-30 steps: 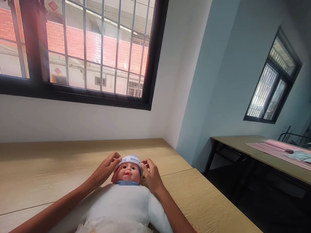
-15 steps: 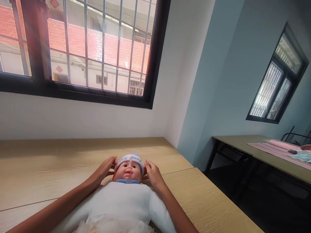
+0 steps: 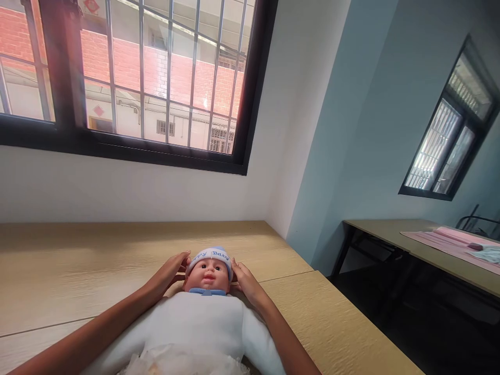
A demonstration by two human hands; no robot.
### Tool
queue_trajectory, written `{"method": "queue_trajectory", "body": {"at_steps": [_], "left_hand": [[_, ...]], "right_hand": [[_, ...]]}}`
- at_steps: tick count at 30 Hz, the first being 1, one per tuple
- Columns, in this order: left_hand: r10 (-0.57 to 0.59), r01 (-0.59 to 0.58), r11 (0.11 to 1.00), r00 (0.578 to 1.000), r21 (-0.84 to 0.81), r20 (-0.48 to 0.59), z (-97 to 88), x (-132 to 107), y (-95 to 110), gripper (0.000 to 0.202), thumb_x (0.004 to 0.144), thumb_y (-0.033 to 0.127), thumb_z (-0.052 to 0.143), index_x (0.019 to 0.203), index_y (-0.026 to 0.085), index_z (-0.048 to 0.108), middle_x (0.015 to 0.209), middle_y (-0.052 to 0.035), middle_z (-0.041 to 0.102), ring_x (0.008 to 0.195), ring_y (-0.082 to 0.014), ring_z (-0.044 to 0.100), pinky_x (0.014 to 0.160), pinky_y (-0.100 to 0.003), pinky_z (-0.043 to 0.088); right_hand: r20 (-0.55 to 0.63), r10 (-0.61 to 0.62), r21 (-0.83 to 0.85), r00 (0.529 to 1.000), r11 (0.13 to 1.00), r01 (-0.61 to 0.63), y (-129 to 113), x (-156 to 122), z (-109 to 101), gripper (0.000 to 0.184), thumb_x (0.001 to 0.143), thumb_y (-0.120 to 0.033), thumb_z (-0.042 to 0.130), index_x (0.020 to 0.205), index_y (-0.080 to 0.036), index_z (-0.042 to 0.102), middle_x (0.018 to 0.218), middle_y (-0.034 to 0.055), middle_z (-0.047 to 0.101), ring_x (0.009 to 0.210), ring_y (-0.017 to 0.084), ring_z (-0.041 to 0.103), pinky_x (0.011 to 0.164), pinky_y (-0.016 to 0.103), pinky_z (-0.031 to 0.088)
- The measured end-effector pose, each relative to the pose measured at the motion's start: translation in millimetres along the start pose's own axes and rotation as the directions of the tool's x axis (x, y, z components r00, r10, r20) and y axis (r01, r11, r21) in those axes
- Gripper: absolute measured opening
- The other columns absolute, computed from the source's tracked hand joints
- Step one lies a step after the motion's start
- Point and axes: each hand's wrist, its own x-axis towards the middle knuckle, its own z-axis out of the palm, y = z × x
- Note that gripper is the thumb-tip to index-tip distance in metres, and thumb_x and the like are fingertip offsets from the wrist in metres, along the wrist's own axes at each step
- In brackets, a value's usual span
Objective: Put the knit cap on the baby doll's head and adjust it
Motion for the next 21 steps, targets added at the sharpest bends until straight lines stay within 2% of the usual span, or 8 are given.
{"method": "queue_trajectory", "body": {"at_steps": [2, 5, 9, 13, 21], "left_hand": [[-0.024, 0.024, 1.0, 1.0, -0.004, -0.001, -0.3, 1.2, -2.5, 0.033, 0.074, 0.052, 0.041, 0.072, 0.019, 0.045, 0.074, -0.001, 0.052, 0.07, -0.0168, 0.055, 0.064, -0.028, 0.046], [-0.066, 0.066, 0.998, 0.998, -0.002, 0.023, -0.8, 2.7, -5.9, 0.033, 0.074, 0.052, 0.043, 0.078, 0.019, 0.046, 0.079, -0.0021, 0.054, 0.072, -0.018, 0.057, 0.063, -0.027, 0.046], [-0.102, 0.101, 0.995, 0.994, 0.027, 0.038, -1.0, 5.0, -7.5, 0.031, 0.074, 0.051, 0.045, 0.076, 0.02, 0.046, 0.073, 0.0005, 0.053, 0.066, -0.0164, 0.055, 0.06, -0.026, 0.043], [-0.106, 0.104, 0.993, 0.994, 0.051, 0.028, -0.3, 4.0, -3.5, 0.029, 0.074, 0.05, 0.045, 0.073, 0.02, 0.046, 0.069, 0.0014, 0.053, 0.063, -0.016, 0.054, 0.057, -0.025, 0.04], [-0.089, 0.088, 0.995, 0.996, 0.045, 0.009, 2.5, -4.9, 1.4, 0.034, 0.073, 0.053, 0.045, 0.078, 0.02, 0.053, 0.081, -0.0024, 0.056, 0.07, -0.0181, 0.054, 0.057, -0.025, 0.043]], "right_hand": [[0.0, -0.013, 0.023, 1.0, 1.0, 0.013, -2.9, -3.0, 1.8, 0.043, 0.076, -0.06, 0.055, 0.085, -0.019, 0.047, 0.065, -0.0021, 0.051, 0.061, 0.012, 0.054, 0.05, 0.02, 0.039], [0.004, 0.005, 0.04, 1.0, 0.999, -0.005, -5.5, -6.2, 3.0, 0.046, 0.072, -0.063, 0.059, 0.082, -0.019, 0.046, 0.063, -0.0035, 0.049, 0.056, 0.01, 0.05, 0.051, 0.021, 0.04], [0.016, 0.019, 0.01, 1.0, 1.0, -0.02, -6.8, -8.7, 2.8, 0.048, 0.071, -0.065, 0.058, 0.078, -0.02, 0.043, 0.059, -0.005, 0.048, 0.053, 0.009, 0.05, 0.052, 0.021, 0.041], [0.028, 0.024, -0.002, 0.999, 1.0, -0.024, -11.6, -14.4, 5.1, 0.048, 0.072, -0.065, 0.058, 0.08, -0.02, 0.043, 0.058, -0.0051, 0.049, 0.055, 0.011, 0.053, 0.053, 0.022, 0.042], [0.05, 0.022, -0.017, 0.998, 1.0, -0.021, -21.3, -23.2, 10.5, 0.049, 0.072, -0.065, 0.057, 0.084, -0.019, 0.043, 0.059, -0.0054, 0.045, 0.055, 0.01, 0.051, 0.052, 0.021, 0.042]]}}
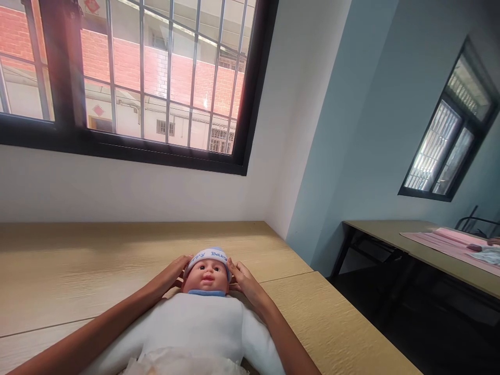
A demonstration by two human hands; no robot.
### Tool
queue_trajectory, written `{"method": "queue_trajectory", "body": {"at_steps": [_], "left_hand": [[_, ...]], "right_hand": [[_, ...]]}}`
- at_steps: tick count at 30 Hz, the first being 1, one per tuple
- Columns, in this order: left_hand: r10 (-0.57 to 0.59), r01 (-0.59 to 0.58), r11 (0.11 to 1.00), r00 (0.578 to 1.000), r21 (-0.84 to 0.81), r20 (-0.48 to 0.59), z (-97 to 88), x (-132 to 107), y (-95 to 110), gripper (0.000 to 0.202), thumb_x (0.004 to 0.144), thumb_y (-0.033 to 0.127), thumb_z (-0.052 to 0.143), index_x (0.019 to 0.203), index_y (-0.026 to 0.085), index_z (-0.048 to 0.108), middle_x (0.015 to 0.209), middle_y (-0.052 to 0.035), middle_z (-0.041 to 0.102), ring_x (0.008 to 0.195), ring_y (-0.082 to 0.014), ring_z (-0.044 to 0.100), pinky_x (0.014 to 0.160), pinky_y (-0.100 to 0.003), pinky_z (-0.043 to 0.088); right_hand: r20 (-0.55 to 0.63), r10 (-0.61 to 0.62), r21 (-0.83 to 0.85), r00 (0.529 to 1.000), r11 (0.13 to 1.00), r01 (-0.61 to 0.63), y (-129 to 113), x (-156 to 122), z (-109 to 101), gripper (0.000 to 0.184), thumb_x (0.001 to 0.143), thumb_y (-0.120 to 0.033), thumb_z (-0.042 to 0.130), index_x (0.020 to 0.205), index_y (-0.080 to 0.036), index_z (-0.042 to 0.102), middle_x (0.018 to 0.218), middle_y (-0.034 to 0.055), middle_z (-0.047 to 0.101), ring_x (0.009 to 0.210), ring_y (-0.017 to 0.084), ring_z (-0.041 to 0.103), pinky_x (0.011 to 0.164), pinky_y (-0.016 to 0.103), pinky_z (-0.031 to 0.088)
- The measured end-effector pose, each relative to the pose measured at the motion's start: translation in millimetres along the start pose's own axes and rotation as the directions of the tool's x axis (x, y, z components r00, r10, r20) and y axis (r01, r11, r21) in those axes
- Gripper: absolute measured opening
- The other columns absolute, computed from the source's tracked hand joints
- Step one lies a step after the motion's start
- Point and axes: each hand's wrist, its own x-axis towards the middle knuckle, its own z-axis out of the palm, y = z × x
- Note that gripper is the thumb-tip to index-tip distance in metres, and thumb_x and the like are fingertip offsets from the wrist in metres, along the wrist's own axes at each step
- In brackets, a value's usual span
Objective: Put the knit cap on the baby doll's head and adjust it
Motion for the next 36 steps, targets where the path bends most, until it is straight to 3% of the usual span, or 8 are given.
{"method": "queue_trajectory", "body": {"at_steps": [8, 15, 20, 23, 29, 33, 36], "left_hand": [[0.039, -0.041, 0.991, 0.999, -0.128, -0.022, -1.3, 5.5, -0.8, 0.029, 0.071, 0.047, 0.05, 0.08, 0.02, 0.044, 0.092, -0.0039, 0.047, 0.081, -0.0185, 0.051, 0.055, -0.024, 0.046], [0.148, -0.149, 0.966, 0.989, -0.21, -0.022, -1.5, 5.5, 6.2, 0.034, 0.068, 0.05, 0.056, 0.078, 0.02, 0.044, 0.088, -0.0034, 0.05, 0.084, -0.0185, 0.05, 0.059, -0.023, 0.046], [0.205, -0.207, 0.969, 0.978, -0.133, -0.028, -2.2, 7.0, 5.3, 0.031, 0.071, 0.049, 0.054, 0.074, 0.02, 0.044, 0.083, -0.0019, 0.05, 0.085, -0.0187, 0.05, 0.061, -0.023, 0.046], [0.157, -0.159, 0.984, 0.987, -0.078, -0.029, -3.0, 7.2, 1.0, 0.031, 0.075, 0.051, 0.047, 0.074, 0.02, 0.045, 0.082, -0.0024, 0.051, 0.082, -0.0191, 0.052, 0.063, -0.026, 0.047], [-0.072, 0.072, 0.996, 0.997, -0.06, 0.002, -1.8, -1.9, 3.4, 0.034, 0.075, 0.053, 0.045, 0.078, 0.02, 0.05, 0.081, -0.005, 0.058, 0.077, -0.0214, 0.058, 0.061, -0.028, 0.048], [-0.049, 0.051, 0.997, 0.998, -0.062, 0.031, 0.5, -8.9, 10.4, 0.035, 0.07, 0.054, 0.053, 0.081, 0.02, 0.054, 0.081, -0.0044, 0.061, 0.077, -0.0223, 0.059, 0.063, -0.028, 0.047], [-0.024, 0.024, 0.999, 1.0, -0.021, 0.019, 1.5, -7.8, 11.2, 0.037, 0.069, 0.056, 0.055, 0.07, 0.02, 0.048, 0.072, -0.0006, 0.057, 0.071, -0.0197, 0.058, 0.061, -0.027, 0.047]], "right_hand": [[0.015, -0.058, -0.043, 0.998, 0.997, 0.059, 5.1, 2.1, -4.2, 0.05, 0.068, -0.064, 0.062, 0.073, -0.018, 0.042, 0.067, -0.0043, 0.046, 0.061, 0.009, 0.05, 0.057, 0.021, 0.043], [-0.003, -0.105, -0.071, 0.994, 0.992, 0.105, 8.1, 5.7, -6.8, 0.048, 0.068, -0.06, 0.065, 0.083, -0.017, 0.049, 0.081, 0.0002, 0.053, 0.071, 0.013, 0.057, 0.064, 0.025, 0.047], [-0.004, -0.169, -0.074, 0.986, 0.983, 0.168, 11.7, 12.0, -10.7, 0.048, 0.066, -0.059, 0.067, 0.084, -0.018, 0.05, 0.082, 0.0009, 0.055, 0.071, 0.014, 0.058, 0.066, 0.027, 0.048], [0.002, -0.143, -0.079, 0.99, 0.987, 0.142, 12.8, 12.3, -10.8, 0.05, 0.066, -0.061, 0.066, 0.085, -0.017, 0.051, 0.081, 0.0009, 0.055, 0.071, 0.014, 0.059, 0.066, 0.026, 0.048], [0.049, -0.021, -0.05, 0.999, 0.998, 0.023, 11.9, 6.7, -8.4, 0.053, 0.069, -0.062, 0.063, 0.091, -0.017, 0.047, 0.074, -0.0011, 0.055, 0.066, 0.011, 0.057, 0.06, 0.022, 0.046], [0.061, 0.012, -0.01, 0.998, 1.0, -0.011, 9.1, 0.1, -5.2, 0.049, 0.072, -0.06, 0.062, 0.091, -0.018, 0.046, 0.079, -0.0001, 0.056, 0.07, 0.011, 0.058, 0.066, 0.023, 0.046], [0.068, -0.016, 0.022, 0.998, 1.0, 0.014, 7.2, -2.9, -2.9, 0.047, 0.071, -0.058, 0.063, 0.09, -0.019, 0.047, 0.082, 0.0, 0.055, 0.07, 0.01, 0.057, 0.066, 0.023, 0.046]]}}
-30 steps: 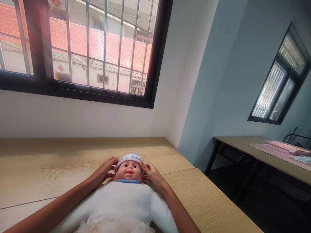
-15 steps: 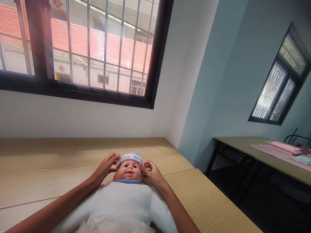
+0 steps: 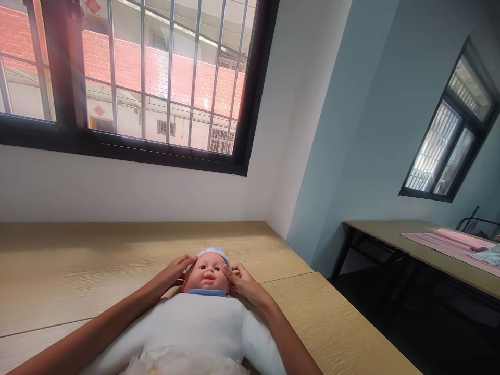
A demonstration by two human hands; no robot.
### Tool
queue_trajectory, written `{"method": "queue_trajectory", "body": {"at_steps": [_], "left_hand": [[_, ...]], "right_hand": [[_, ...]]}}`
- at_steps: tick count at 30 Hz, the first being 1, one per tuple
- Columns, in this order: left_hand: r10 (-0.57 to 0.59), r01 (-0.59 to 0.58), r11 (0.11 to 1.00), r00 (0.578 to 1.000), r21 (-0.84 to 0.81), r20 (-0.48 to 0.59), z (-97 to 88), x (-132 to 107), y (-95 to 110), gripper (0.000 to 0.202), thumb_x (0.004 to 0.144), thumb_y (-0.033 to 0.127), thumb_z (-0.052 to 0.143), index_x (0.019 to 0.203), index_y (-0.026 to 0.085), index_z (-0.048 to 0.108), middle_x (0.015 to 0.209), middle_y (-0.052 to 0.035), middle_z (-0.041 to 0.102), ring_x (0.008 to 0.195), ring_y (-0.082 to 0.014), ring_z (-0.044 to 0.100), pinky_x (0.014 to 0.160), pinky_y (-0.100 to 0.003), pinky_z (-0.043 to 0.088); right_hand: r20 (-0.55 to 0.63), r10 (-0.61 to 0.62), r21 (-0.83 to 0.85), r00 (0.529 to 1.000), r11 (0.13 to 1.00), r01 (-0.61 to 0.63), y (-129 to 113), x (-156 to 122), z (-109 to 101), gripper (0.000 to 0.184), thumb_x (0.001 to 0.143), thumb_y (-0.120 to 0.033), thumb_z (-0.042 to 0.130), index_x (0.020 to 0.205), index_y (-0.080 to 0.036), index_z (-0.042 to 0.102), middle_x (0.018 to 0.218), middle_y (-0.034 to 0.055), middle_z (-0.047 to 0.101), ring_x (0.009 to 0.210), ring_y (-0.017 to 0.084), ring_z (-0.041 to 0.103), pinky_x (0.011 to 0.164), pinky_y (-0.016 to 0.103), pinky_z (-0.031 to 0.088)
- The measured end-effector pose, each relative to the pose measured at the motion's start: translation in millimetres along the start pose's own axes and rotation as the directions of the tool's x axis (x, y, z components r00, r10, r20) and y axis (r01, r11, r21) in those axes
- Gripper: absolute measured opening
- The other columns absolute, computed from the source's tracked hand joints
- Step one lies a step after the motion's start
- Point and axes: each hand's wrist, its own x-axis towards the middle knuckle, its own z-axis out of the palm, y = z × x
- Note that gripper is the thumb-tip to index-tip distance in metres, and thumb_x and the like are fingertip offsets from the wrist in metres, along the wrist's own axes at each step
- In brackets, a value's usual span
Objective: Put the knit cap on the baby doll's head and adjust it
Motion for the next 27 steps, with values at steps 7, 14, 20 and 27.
{"method": "queue_trajectory", "body": {"at_steps": [7, 14, 20, 27], "left_hand": [[0.022, -0.022, 0.999, 1.0, 0.034, 0.007, -0.4, 0.0, 2.5, 0.042, 0.071, 0.058, 0.054, 0.063, 0.021, 0.035, 0.058, 0.0054, 0.044, 0.059, -0.0151, 0.052, 0.059, -0.026, 0.045], [-0.011, 0.015, 0.997, 0.999, -0.075, 0.051, -5.8, -0.3, -3.6, 0.027, 0.072, 0.047, 0.052, 0.07, 0.02, 0.05, 0.07, -0.0004, 0.056, 0.069, -0.0181, 0.056, 0.06, -0.026, 0.045], [0.001, 0.029, 0.977, 0.991, -0.213, 0.137, -15.3, 12.9, -13.0, 0.008, 0.058, 0.02, 0.052, 0.057, 0.019, 0.044, 0.058, 0.0021, 0.048, 0.054, -0.012, 0.049, 0.054, -0.023, 0.044], [0.112, -0.071, 0.943, 0.988, -0.325, 0.108, -13.8, 16.5, -11.2, 0.037, 0.058, 0.02, 0.069, 0.091, 0.019, 0.051, 0.082, -0.002, 0.06, 0.071, -0.0145, 0.059, 0.063, -0.025, 0.047]], "right_hand": [[-0.019, -0.018, -0.011, 1.0, 1.0, 0.017, 0.7, 4.7, -1.7, 0.052, 0.063, -0.06, 0.069, 0.084, -0.019, 0.046, 0.073, -0.0028, 0.051, 0.063, 0.01, 0.053, 0.058, 0.021, 0.045], [-0.001, -0.006, -0.048, 1.0, 0.999, 0.006, -0.3, 6.4, -6.0, 0.051, 0.064, -0.061, 0.068, 0.08, -0.018, 0.045, 0.072, -0.0023, 0.054, 0.062, 0.01, 0.056, 0.06, 0.023, 0.046], [-0.009, -0.063, -0.087, 0.998, 0.994, 0.062, 12.0, 18.0, -16.2, 0.058, 0.058, -0.066, 0.068, 0.083, -0.017, 0.049, 0.073, -0.0006, 0.057, 0.061, 0.013, 0.058, 0.059, 0.025, 0.047], [-0.11, -0.351, -0.404, 0.93, 0.871, 0.281, 19.3, 26.5, -15.1, 0.046, 0.068, -0.06, 0.063, 0.084, -0.018, 0.055, 0.08, 0.0048, 0.063, 0.078, 0.02, 0.061, 0.067, 0.03, 0.049]]}}
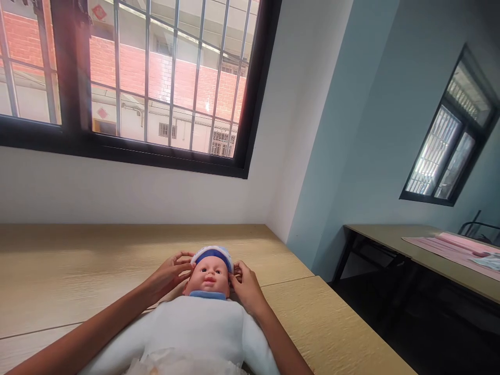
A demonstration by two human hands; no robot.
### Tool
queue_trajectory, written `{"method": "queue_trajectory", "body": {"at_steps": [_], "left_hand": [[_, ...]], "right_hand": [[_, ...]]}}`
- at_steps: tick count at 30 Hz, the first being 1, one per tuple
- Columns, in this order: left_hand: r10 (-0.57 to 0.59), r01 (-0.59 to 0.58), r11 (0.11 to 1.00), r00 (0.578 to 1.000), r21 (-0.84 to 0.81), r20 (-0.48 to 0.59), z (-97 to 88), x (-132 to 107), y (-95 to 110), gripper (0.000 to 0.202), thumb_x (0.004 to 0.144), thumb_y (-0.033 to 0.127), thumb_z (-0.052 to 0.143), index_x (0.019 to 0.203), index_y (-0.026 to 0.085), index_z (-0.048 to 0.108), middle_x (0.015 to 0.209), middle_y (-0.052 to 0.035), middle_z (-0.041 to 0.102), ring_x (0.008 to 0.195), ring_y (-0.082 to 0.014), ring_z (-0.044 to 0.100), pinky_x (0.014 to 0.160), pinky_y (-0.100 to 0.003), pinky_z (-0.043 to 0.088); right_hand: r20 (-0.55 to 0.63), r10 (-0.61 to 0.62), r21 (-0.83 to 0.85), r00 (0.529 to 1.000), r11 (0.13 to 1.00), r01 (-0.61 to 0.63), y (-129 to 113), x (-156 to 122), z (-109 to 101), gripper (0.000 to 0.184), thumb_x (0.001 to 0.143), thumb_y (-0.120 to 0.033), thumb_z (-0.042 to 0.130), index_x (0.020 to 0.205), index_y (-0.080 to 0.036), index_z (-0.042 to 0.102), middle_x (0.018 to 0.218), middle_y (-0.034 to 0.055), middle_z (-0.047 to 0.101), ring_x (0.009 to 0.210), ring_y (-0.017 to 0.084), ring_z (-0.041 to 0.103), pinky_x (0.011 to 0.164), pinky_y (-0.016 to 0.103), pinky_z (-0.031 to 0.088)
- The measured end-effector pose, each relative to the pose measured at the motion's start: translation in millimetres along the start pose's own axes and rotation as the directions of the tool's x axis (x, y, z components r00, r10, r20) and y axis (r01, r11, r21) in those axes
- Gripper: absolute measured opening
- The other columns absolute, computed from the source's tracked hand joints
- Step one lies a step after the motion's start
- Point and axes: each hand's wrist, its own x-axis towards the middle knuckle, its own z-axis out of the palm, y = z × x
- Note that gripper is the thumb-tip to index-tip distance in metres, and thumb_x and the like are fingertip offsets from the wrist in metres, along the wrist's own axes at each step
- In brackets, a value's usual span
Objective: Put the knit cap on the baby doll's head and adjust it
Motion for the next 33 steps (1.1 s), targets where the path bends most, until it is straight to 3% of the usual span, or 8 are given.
{"method": "queue_trajectory", "body": {"at_steps": [6, 11, 15, 20, 25, 29, 33], "left_hand": [[0.129, -0.122, 0.991, 0.977, 0.048, -0.172, 6.9, 15.0, -8.8, 0.043, 0.052, 0.029, 0.076, 0.086, 0.018, 0.051, 0.085, -0.0046, 0.062, 0.09, -0.0217, 0.059, 0.078, -0.029, 0.047], [0.017, -0.018, 1.0, 0.99, -0.006, -0.139, 12.5, 25.4, -20.4, 0.031, 0.059, 0.032, 0.069, 0.077, 0.019, 0.048, 0.067, -0.0007, 0.057, 0.068, -0.0192, 0.059, 0.062, -0.03, 0.048], [-0.057, 0.056, 0.998, 0.995, -0.008, -0.082, 15.1, 32.5, -23.0, 0.021, 0.057, 0.025, 0.066, 0.068, 0.02, 0.048, 0.055, 0.0013, 0.051, 0.055, -0.0173, 0.055, 0.051, -0.028, 0.043], [0.081, -0.056, 0.985, 0.985, 0.161, -0.15, 15.9, 41.3, -22.7, 0.02, 0.057, 0.019, 0.058, 0.075, 0.02, 0.048, 0.073, -0.0022, 0.059, 0.072, -0.02, 0.059, 0.058, -0.028, 0.046], [0.207, -0.134, 0.939, 0.955, 0.316, -0.211, 13.1, 44.3, -23.7, 0.021, 0.052, 0.014, 0.05, 0.068, 0.021, 0.038, 0.062, 0.0044, 0.045, 0.058, -0.0131, 0.046, 0.049, -0.022, 0.034], [0.352, -0.25, 0.87, 0.918, 0.425, -0.181, 8.8, 48.9, -20.5, 0.022, 0.05, 0.012, 0.049, 0.064, 0.021, 0.036, 0.059, 0.006, 0.043, 0.059, -0.0121, 0.041, 0.053, -0.021, 0.029], [0.364, -0.266, 0.852, 0.92, 0.451, -0.144, 7.9, 51.7, -20.3, 0.019, 0.05, 0.013, 0.048, 0.065, 0.021, 0.038, 0.062, 0.0046, 0.047, 0.062, -0.0135, 0.045, 0.055, -0.022, 0.032]], "right_hand": [[-0.167, -0.14, -0.072, 0.976, 0.989, 0.13, -22.6, 3.3, 6.0, 0.037, 0.077, -0.054, 0.056, 0.089, -0.019, 0.058, 0.086, 0.0086, 0.066, 0.078, 0.022, 0.064, 0.07, 0.033, 0.05], [-0.19, -0.261, -0.121, 0.946, 0.963, 0.241, -38.4, -2.7, 10.5, 0.028, 0.081, -0.046, 0.055, 0.091, -0.02, 0.059, 0.092, 0.0077, 0.065, 0.087, 0.021, 0.062, 0.076, 0.031, 0.051], [-0.202, -0.275, -0.127, 0.94, 0.959, 0.253, -36.7, -4.3, 10.8, 0.028, 0.081, -0.045, 0.054, 0.092, -0.021, 0.06, 0.096, 0.0079, 0.063, 0.09, 0.02, 0.06, 0.074, 0.03, 0.052], [-0.24, -0.266, -0.17, 0.934, 0.959, 0.229, -27.1, 0.3, 7.2, 0.02, 0.081, -0.038, 0.053, 0.089, -0.021, 0.059, 0.092, 0.0074, 0.062, 0.086, 0.02, 0.06, 0.073, 0.031, 0.051], [-0.271, -0.248, -0.213, 0.93, 0.958, 0.194, -18.4, 5.5, 5.9, 0.012, 0.081, -0.028, 0.049, 0.089, -0.021, 0.054, 0.092, 0.0065, 0.061, 0.079, 0.018, 0.06, 0.069, 0.03, 0.05], [-0.3, -0.235, -0.257, 0.925, 0.953, 0.159, -15.2, 7.5, 4.6, 0.011, 0.081, -0.025, 0.044, 0.09, -0.021, 0.049, 0.091, 0.0056, 0.058, 0.075, 0.018, 0.059, 0.067, 0.03, 0.048], [-0.294, -0.234, -0.262, 0.927, 0.952, 0.158, -14.4, 7.6, 3.8, 0.011, 0.079, -0.02, 0.041, 0.09, -0.021, 0.045, 0.09, 0.0046, 0.057, 0.072, 0.016, 0.059, 0.066, 0.029, 0.047]]}}
